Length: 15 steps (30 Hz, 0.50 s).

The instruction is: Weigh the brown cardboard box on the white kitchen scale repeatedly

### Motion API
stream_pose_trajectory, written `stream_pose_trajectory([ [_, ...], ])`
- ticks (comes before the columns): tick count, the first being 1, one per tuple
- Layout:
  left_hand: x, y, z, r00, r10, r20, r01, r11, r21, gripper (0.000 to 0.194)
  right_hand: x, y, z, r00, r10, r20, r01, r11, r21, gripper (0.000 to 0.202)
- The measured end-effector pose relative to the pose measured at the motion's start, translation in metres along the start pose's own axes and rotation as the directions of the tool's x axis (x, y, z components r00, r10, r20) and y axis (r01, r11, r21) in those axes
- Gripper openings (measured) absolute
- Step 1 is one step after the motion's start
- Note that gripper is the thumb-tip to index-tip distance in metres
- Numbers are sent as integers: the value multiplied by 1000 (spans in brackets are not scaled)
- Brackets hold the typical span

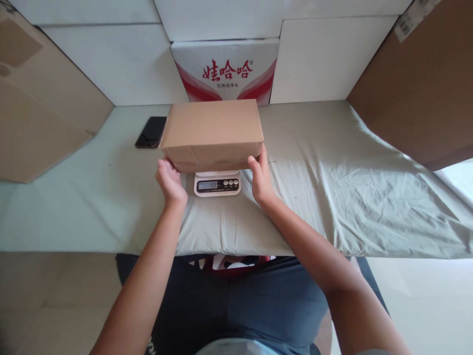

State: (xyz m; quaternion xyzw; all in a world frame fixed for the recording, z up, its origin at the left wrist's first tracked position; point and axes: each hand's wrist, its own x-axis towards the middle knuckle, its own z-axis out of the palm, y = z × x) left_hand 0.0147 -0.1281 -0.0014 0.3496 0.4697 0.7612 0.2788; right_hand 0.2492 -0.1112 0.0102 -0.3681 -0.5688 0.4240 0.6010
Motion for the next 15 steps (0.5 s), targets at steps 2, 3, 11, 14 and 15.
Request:
stream_pose_trajectory([
  [2, 0, 0, 0, 1000, 0, 3, 0, 1000, 3, 94, 0, 1, 0, 1000, 9, -11, -9, 1000, 1, 69],
  [3, 0, 0, 0, 1000, 0, 4, 0, 1000, 4, 93, 0, 1, 0, 1000, 11, -17, -11, 1000, 5, 69],
  [11, -1, 1, 0, 1000, 7, 7, -7, 1000, -9, 92, -1, 3, -1, 1000, -7, 1, 7, 1000, -20, 67],
  [14, -1, 1, 0, 1000, 16, 22, -16, 1000, 4, 92, -1, 3, -2, 1000, -2, 11, 2, 999, -44, 70],
  [15, -1, 1, 0, 1000, 15, 23, -15, 1000, 6, 92, -1, 3, -2, 1000, 0, 12, 1, 999, -42, 70],
])
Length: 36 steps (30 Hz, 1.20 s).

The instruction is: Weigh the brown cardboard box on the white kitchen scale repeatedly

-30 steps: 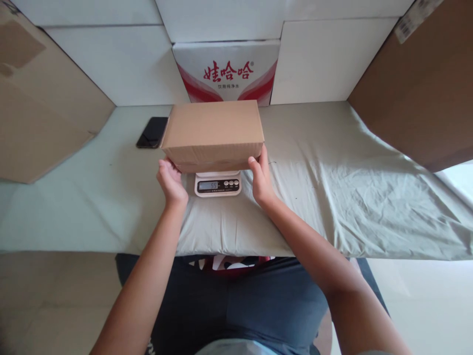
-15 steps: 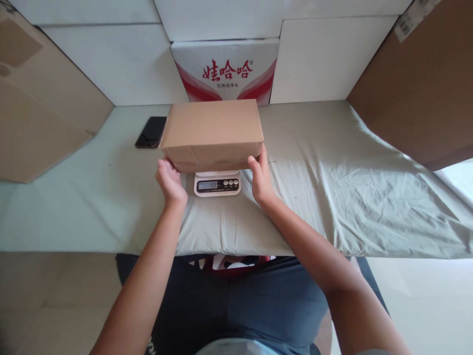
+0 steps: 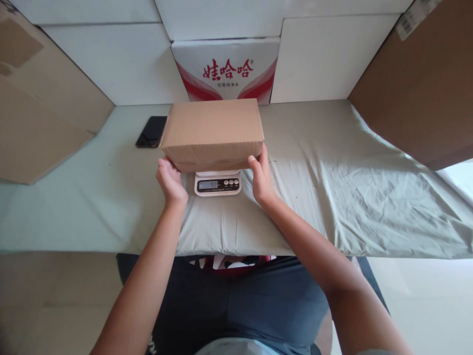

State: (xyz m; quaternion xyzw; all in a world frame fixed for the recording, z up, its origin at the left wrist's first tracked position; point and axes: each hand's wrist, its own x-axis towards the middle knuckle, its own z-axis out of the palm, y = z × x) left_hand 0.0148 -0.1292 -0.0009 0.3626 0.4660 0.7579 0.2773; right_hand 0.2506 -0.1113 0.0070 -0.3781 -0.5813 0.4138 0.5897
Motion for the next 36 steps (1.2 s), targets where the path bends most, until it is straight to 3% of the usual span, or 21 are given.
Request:
stream_pose_trajectory([
  [36, 2, -5, -2, 1000, -7, -23, 7, 1000, 1, 95, 0, -13, 0, 999, 31, -17, -30, 998, 47, 67],
])
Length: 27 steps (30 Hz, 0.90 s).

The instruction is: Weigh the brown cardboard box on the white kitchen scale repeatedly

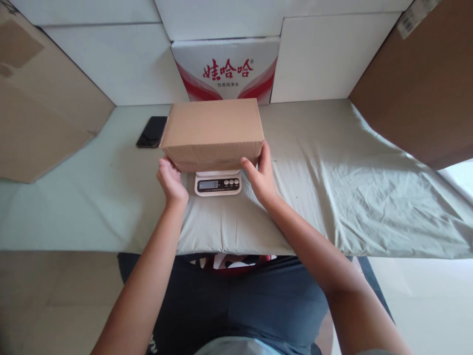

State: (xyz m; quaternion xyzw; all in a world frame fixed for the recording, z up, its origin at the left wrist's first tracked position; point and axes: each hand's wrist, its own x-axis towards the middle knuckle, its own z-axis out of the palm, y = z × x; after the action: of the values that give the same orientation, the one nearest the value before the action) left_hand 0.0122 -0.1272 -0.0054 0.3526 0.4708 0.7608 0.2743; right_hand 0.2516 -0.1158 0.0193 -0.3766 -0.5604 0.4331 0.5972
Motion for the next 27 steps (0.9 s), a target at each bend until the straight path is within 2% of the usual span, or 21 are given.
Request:
stream_pose_trajectory([
  [9, 1, -1, -1, 1000, 21, -5, -21, 1000, -4, 91, 1, 13, -3, 999, 31, 6, -31, 999, -45, 77],
  [15, 0, -1, -1, 1000, 10, -8, -10, 1000, 5, 90, 1, 11, -4, 999, 32, 10, -31, 996, -82, 80],
  [27, 1, -2, -1, 1000, 16, 4, -16, 1000, 19, 88, 0, 7, -2, 993, 117, -21, -118, 985, -124, 85],
])
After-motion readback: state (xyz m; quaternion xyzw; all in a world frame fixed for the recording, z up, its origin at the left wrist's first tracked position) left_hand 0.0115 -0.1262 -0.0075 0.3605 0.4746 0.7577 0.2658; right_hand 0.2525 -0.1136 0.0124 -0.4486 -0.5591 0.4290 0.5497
